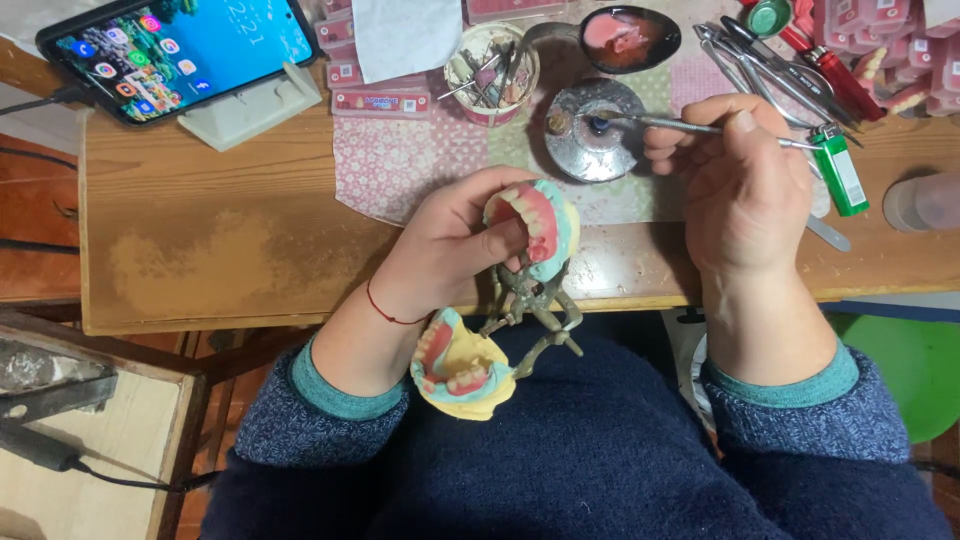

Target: The recorder uses a heated spatula to mold and adjust a dental model of teeth and gums.

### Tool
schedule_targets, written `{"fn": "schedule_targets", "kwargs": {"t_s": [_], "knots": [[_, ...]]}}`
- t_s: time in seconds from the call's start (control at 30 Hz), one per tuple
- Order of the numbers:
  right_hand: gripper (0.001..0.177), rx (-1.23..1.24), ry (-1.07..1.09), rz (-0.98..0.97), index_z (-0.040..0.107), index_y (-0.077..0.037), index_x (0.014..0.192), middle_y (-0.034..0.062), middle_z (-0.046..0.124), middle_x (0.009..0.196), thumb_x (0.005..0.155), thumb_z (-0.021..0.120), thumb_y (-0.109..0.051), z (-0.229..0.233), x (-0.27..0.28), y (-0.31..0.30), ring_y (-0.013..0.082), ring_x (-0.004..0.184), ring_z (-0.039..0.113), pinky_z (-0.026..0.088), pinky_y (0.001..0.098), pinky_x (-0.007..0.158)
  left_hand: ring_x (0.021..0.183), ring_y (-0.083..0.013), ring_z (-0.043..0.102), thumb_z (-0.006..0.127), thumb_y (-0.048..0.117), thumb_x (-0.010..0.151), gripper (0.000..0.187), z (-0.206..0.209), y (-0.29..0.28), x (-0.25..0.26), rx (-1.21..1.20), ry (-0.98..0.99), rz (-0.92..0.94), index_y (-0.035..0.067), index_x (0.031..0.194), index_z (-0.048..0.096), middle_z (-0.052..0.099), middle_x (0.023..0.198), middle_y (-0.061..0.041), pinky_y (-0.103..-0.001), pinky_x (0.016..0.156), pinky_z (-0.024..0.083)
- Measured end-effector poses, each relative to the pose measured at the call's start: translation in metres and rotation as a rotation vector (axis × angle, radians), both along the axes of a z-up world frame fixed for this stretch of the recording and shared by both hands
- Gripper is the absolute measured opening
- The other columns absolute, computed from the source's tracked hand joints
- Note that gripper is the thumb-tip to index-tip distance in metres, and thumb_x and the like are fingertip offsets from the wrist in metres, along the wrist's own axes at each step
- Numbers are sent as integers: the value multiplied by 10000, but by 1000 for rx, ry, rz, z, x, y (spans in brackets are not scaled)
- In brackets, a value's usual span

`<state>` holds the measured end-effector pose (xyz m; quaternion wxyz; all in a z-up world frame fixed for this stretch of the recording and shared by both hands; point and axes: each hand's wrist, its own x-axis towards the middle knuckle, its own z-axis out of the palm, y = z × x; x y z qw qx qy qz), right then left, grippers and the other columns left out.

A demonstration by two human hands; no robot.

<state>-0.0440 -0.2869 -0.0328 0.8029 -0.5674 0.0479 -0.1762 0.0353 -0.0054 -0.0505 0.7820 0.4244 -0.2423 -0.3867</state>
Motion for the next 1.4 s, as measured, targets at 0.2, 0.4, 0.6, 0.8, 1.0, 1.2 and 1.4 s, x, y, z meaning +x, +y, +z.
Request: {"fn": "schedule_targets", "kwargs": {"t_s": [0.2,0.4,0.6,0.8,1.0,1.2,1.4], "knots": [[311,-12,6,-13,596,35,1210,232,716,1049,1169,475,-249,3,-1,1,289,957,698,565,385,899,962,-121,621,675,148,1053,482,-5,-6,0,-16,59,39,-5,1466,480,651,1162,-57,-280,859,543],[302,-6,11,-22,595,28,1209,224,711,1043,1130,457,-228,2,-1,0,287,969,698,540,373,863,899,-122,617,645,118,1061,428,-12,-7,1,-8,90,50,8,1443,486,651,1121,-63,-272,828,539],[310,-16,17,-31,598,28,1205,225,715,1033,1118,465,-239,3,0,1,283,937,692,541,374,849,882,-117,609,647,115,1067,414,-12,-7,0,-10,103,48,12,1436,491,636,1088,-50,-268,815,534],[316,-26,5,-36,595,36,1209,229,712,1033,1123,468,-241,-2,0,-2,291,946,694,539,381,849,903,-121,615,637,143,1085,421,-11,-7,1,26,34,86,-9,1452,495,638,1107,-53,-274,832,541],[278,46,-141,-23,565,9,1133,241,707,989,1210,497,-249,-2,7,-19,284,825,637,513,363,785,975,-119,620,638,161,1065,472,-13,-10,2,7,46,107,-21,1464,466,651,1179,-63,-283,844,551],[227,-13,-83,-54,577,-4,1161,210,732,1032,1203,557,-226,7,17,-18,247,855,662,539,344,807,1013,-124,626,627,181,1064,506,-8,-9,2,29,4,108,-23,1490,446,658,1201,-62,-285,861,556],[225,-21,-139,-63,574,6,1172,225,729,1054,1226,556,-212,3,13,-20,262,877,667,542,351,810,1031,-139,630,625,188,1084,506,-19,-9,1,-58,-4,81,-25,1503,437,636,1192,-60,-303,880,559]]}}
